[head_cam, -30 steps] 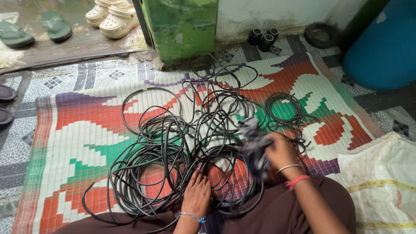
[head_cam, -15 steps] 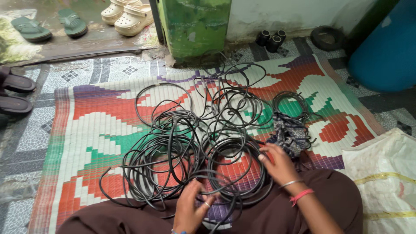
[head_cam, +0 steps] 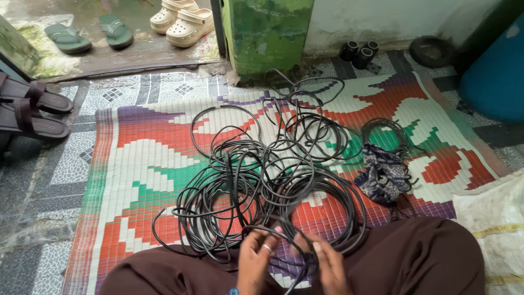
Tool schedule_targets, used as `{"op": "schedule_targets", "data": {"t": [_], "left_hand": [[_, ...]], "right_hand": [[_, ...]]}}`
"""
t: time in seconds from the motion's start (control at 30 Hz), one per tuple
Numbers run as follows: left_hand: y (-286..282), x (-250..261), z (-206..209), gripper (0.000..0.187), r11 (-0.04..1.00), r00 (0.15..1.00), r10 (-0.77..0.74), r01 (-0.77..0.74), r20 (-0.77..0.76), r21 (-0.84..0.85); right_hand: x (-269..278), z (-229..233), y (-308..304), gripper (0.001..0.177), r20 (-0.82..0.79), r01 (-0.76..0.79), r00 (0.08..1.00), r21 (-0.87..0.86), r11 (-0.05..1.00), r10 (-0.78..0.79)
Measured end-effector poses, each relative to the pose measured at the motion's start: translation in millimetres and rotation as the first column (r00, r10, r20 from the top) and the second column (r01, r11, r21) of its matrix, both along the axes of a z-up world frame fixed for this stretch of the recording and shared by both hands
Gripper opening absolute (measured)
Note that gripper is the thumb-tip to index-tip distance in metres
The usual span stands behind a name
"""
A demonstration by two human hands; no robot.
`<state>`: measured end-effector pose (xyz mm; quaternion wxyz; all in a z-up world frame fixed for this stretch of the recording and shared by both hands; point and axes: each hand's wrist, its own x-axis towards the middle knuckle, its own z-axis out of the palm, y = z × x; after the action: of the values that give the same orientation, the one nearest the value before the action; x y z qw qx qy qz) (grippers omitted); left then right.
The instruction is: The person untangles a pile of black cables by hand while sitting on a mat on the floor, pulling individual strands and coiling them.
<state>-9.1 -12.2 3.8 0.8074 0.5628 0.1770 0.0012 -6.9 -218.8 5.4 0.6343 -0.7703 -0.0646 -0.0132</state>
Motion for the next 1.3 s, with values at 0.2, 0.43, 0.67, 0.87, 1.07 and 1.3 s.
{"op": "schedule_targets", "data": {"t": [0.2, 0.43, 0.67, 0.87, 1.07, 1.3], "left_hand": [[-28, -42, -22, 0.046, 0.989, 0.970, -0.150, 0.149, 0.190, 0.020], [-61, -47, -53, 0.039, 0.455, 0.634, -0.667, -0.068, 0.391, 0.888], [-41, -26, 80, 0.034, 0.367, 0.620, -0.656, -0.237, 0.431, 0.900], [-18, -41, 107, 0.024, 0.542, 0.810, -0.433, -0.119, 0.397, 0.832], [-5, -56, 52, 0.027, 0.821, 0.998, 0.051, -0.019, -0.040, 0.571], [-3, -62, 32, 0.031, 0.560, 0.958, 0.093, 0.175, -0.271, 0.810]], "right_hand": [[-17, -65, -51, 0.052, -0.593, 0.319, 0.759, 0.701, 0.638, 0.271], [21, 53, -63, 0.043, -0.343, 0.240, 0.923, 0.868, 0.435, 0.175], [45, 112, -62, 0.037, -0.440, 0.384, 0.885, 0.875, 0.294, 0.154], [49, 106, -58, 0.031, -0.535, 0.327, 0.832, 0.266, 0.907, -0.143], [41, 86, -21, 0.040, -0.539, 0.198, 0.840, 0.189, 0.962, -0.067], [23, 38, -42, 0.038, -0.561, 0.034, 0.817, 0.273, 0.961, 0.131]]}}
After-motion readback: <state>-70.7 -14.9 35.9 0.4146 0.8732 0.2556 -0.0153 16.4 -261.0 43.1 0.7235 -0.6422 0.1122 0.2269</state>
